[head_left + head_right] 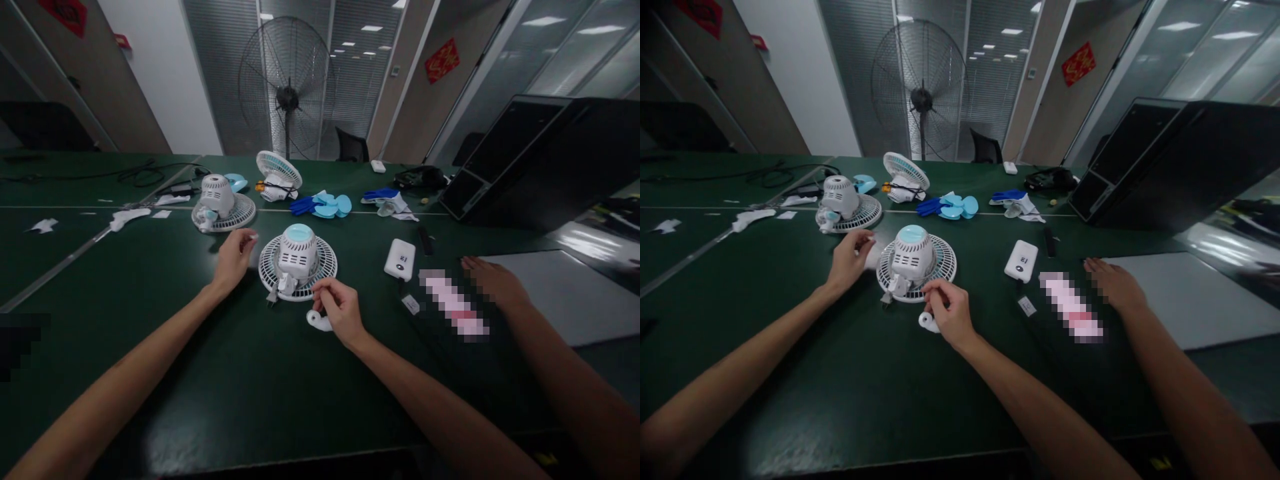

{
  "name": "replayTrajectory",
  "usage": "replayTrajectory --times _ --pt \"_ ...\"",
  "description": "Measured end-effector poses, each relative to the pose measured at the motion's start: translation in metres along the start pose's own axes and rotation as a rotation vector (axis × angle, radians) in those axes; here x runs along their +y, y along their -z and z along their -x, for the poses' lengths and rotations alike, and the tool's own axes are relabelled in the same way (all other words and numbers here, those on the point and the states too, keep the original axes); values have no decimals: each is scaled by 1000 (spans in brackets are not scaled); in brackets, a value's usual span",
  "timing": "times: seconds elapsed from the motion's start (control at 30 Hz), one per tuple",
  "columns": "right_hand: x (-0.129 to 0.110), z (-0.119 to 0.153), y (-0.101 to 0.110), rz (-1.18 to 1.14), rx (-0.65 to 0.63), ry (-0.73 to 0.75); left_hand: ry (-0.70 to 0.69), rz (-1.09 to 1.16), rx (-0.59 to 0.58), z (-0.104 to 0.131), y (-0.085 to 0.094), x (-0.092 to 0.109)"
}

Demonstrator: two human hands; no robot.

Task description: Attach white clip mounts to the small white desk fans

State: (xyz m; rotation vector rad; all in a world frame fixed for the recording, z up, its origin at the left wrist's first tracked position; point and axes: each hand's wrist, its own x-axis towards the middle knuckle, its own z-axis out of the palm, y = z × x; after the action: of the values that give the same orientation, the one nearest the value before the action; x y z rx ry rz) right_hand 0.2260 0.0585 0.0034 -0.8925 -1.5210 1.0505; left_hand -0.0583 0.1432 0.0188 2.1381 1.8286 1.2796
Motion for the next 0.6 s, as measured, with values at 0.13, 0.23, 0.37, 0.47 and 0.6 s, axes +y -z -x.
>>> replayTrajectory --times 0.13,0.23,0.37,0.47,0.6 --pt "-3 3 -2 -63 -134 16 -95 300 37 66 10 60" --pt "-5 8 -5 -62 -243 71 -74 521 -188 111 13 93" --pt "-7 11 -8 31 -269 162 78 657 -226 129 7 105" --pt "-6 10 -9 -28 -213 75 153 692 -190 124 6 102" --pt "-1 6 -9 -83 -68 -49 28 521 -274 122 10 102"
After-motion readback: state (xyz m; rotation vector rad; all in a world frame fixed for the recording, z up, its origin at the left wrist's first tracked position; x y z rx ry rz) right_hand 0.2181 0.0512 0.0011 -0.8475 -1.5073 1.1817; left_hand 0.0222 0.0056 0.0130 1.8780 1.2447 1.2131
